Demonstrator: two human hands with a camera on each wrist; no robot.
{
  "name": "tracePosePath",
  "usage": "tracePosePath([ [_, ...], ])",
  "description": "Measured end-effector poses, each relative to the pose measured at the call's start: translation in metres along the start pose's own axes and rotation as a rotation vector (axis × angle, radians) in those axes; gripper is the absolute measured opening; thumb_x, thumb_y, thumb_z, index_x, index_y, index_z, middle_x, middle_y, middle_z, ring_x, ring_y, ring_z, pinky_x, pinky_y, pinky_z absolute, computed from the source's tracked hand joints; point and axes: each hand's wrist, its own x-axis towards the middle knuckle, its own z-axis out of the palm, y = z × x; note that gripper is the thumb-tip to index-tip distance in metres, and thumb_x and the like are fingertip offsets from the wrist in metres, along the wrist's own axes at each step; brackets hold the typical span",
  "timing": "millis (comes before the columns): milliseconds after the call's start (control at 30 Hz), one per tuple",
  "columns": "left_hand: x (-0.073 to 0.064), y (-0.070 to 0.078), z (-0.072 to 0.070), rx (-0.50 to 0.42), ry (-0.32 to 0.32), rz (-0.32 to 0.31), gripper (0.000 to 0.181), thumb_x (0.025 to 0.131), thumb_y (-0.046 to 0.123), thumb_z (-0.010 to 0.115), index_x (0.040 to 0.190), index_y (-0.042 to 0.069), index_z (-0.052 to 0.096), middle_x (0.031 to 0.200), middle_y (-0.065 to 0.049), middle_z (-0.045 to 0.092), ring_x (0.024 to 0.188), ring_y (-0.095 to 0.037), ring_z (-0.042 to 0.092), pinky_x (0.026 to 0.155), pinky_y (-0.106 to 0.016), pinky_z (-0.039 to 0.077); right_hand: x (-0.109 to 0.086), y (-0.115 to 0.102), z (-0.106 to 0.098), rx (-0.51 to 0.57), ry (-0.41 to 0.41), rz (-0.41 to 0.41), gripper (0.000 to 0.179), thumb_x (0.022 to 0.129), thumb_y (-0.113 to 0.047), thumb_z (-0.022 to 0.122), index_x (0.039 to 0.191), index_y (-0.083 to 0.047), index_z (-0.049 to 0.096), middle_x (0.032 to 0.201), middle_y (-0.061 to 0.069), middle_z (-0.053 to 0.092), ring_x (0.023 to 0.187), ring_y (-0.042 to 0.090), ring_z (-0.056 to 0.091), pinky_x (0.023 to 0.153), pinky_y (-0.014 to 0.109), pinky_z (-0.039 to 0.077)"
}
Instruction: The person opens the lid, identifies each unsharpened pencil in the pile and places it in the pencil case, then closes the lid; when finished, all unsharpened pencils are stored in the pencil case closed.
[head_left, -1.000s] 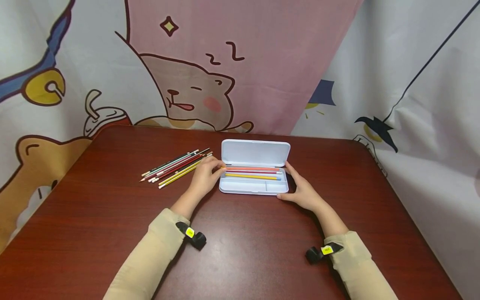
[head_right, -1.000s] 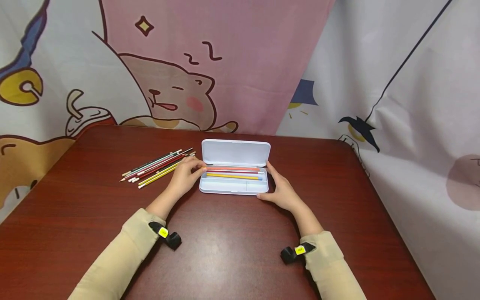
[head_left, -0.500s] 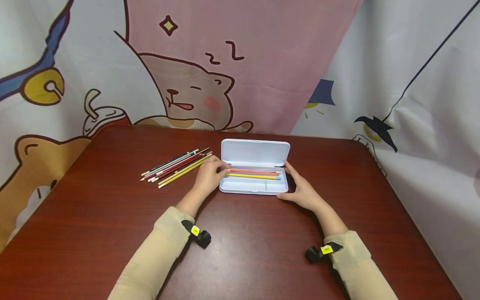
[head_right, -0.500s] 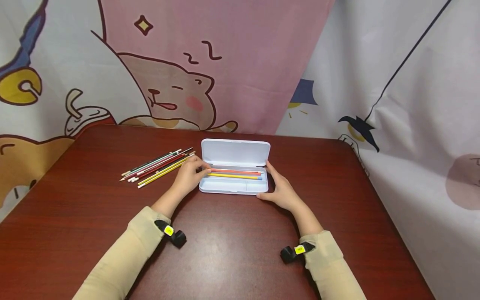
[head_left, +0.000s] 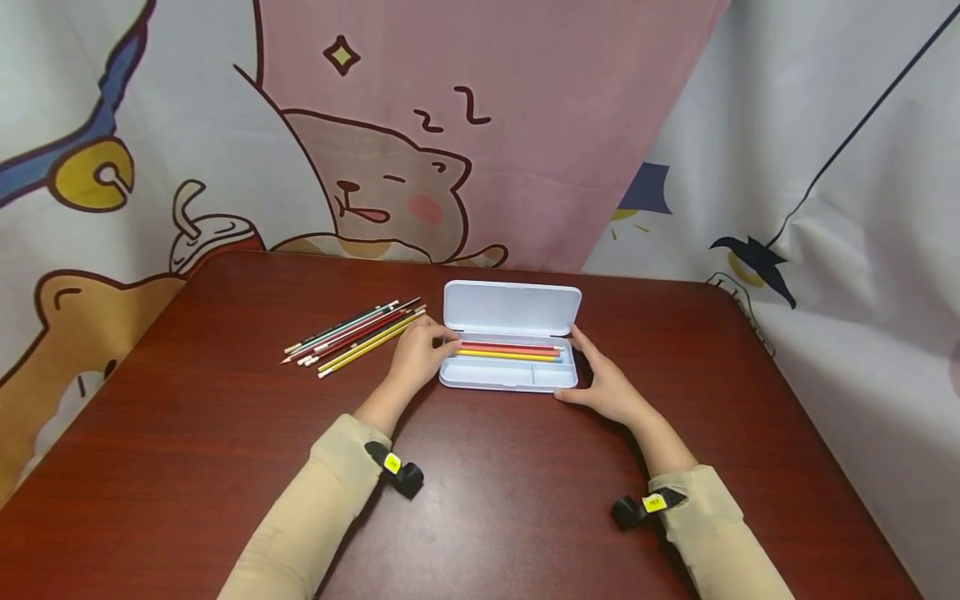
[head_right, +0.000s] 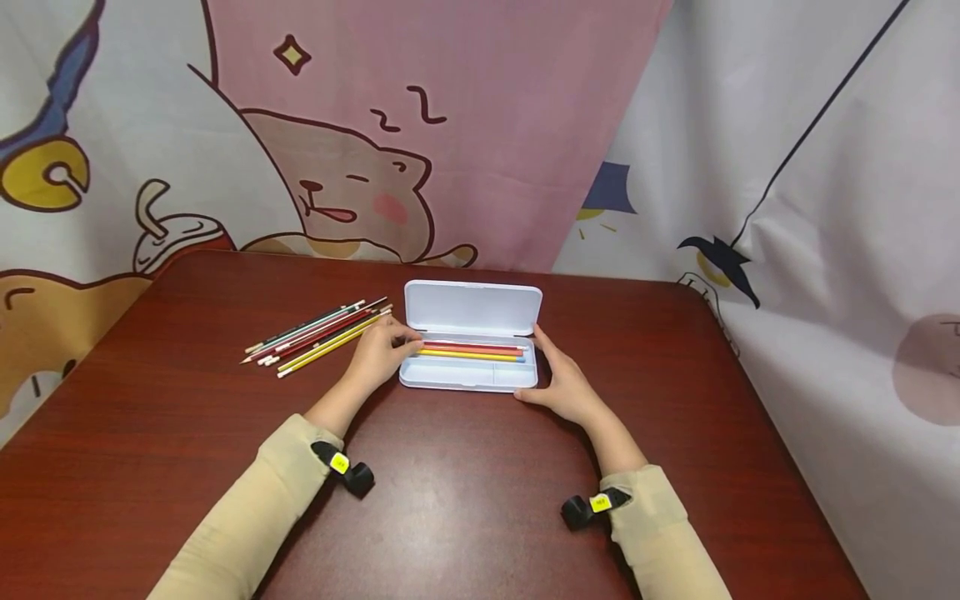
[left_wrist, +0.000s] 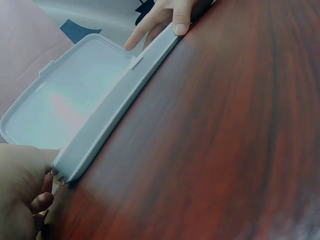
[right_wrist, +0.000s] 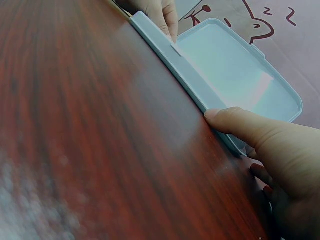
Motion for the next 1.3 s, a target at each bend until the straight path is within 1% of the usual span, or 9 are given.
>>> tracePosePath([
  [167,-0.002,-0.003,0.001,-0.032,0.011,0.026,0.013,0.080,0.013,0.079,0.091,0.006,0.077,0.080,-0.006,0.055,0.076,-0.022,0.050,0.068,-0.035,0.040,-0.001,0.000,0.000,0.001,0.003,-0.005,0.111,0.073,-0.022,0.085,0.154,-0.013,0.010,0.145,0.015,0.039,0.133,0.029,0.031,0.107,0.054,0.019],
  [267,-0.005,-0.005,0.000,-0.052,0.022,0.048,0.013,0.080,0.012,0.079,0.092,0.006,0.076,0.079,-0.005,0.056,0.076,-0.021,0.051,0.068,-0.035,0.040,-0.001,-0.001,0.001,0.001,0.003,-0.008,0.110,0.073,-0.022,0.085,0.154,-0.012,0.011,0.145,0.015,0.039,0.133,0.029,0.031,0.108,0.053,0.019],
  [400,-0.010,-0.008,-0.005,-0.071,0.045,0.085,0.013,0.081,0.011,0.078,0.092,0.006,0.076,0.078,-0.004,0.058,0.075,-0.020,0.053,0.068,-0.035,0.041,-0.002,0.000,0.001,0.001,0.003,-0.010,0.110,0.073,-0.022,0.084,0.154,-0.012,0.011,0.145,0.016,0.039,0.134,0.029,0.031,0.108,0.053,0.019],
  [467,-0.013,-0.010,-0.008,-0.076,0.056,0.092,0.013,0.081,0.011,0.078,0.093,0.005,0.075,0.077,-0.003,0.058,0.075,-0.020,0.053,0.069,-0.035,0.042,-0.002,0.001,0.001,-0.001,0.003,-0.010,0.111,0.073,-0.022,0.085,0.154,-0.012,0.011,0.145,0.016,0.039,0.134,0.029,0.030,0.108,0.053,0.019],
  [633,-0.022,-0.014,-0.019,-0.063,0.080,0.094,0.016,0.079,0.011,0.079,0.093,0.005,0.074,0.077,-0.002,0.059,0.074,-0.018,0.054,0.067,-0.035,0.043,-0.003,0.004,0.001,-0.008,0.008,-0.017,0.111,0.072,-0.023,0.085,0.154,-0.012,0.011,0.145,0.016,0.039,0.134,0.029,0.031,0.108,0.052,0.020],
  [767,-0.030,-0.019,-0.029,-0.058,0.096,0.100,0.019,0.078,0.011,0.080,0.095,0.004,0.074,0.077,-0.003,0.060,0.073,-0.019,0.054,0.066,-0.036,0.043,-0.003,0.006,0.001,-0.006,0.012,-0.021,0.111,0.072,-0.023,0.085,0.154,-0.011,0.011,0.145,0.016,0.039,0.134,0.029,0.031,0.108,0.052,0.020],
  [967,-0.039,-0.029,-0.045,-0.036,0.104,0.083,0.021,0.079,0.011,0.079,0.098,0.004,0.074,0.076,-0.003,0.058,0.074,-0.020,0.052,0.067,-0.036,0.040,-0.002,0.006,0.001,-0.005,0.010,-0.023,0.111,0.072,-0.024,0.085,0.154,-0.012,0.011,0.145,0.016,0.039,0.134,0.029,0.031,0.108,0.053,0.020],
  [1167,-0.048,-0.039,-0.064,-0.033,0.152,0.096,0.023,0.076,0.008,0.081,0.097,0.002,0.073,0.072,-0.003,0.056,0.070,-0.020,0.050,0.063,-0.036,0.039,0.000,0.005,0.001,0.001,0.010,-0.025,0.111,0.073,-0.025,0.085,0.154,-0.013,0.011,0.145,0.014,0.039,0.133,0.028,0.032,0.107,0.053,0.020],
  [1300,-0.055,-0.048,-0.076,-0.001,0.189,0.108,0.024,0.073,0.005,0.082,0.095,0.001,0.073,0.072,-0.004,0.056,0.068,-0.021,0.051,0.062,-0.035,0.039,0.001,0.005,0.000,0.007,0.007,-0.031,0.111,0.073,-0.025,0.085,0.154,-0.013,0.011,0.144,0.014,0.040,0.133,0.028,0.032,0.107,0.053,0.021],
])
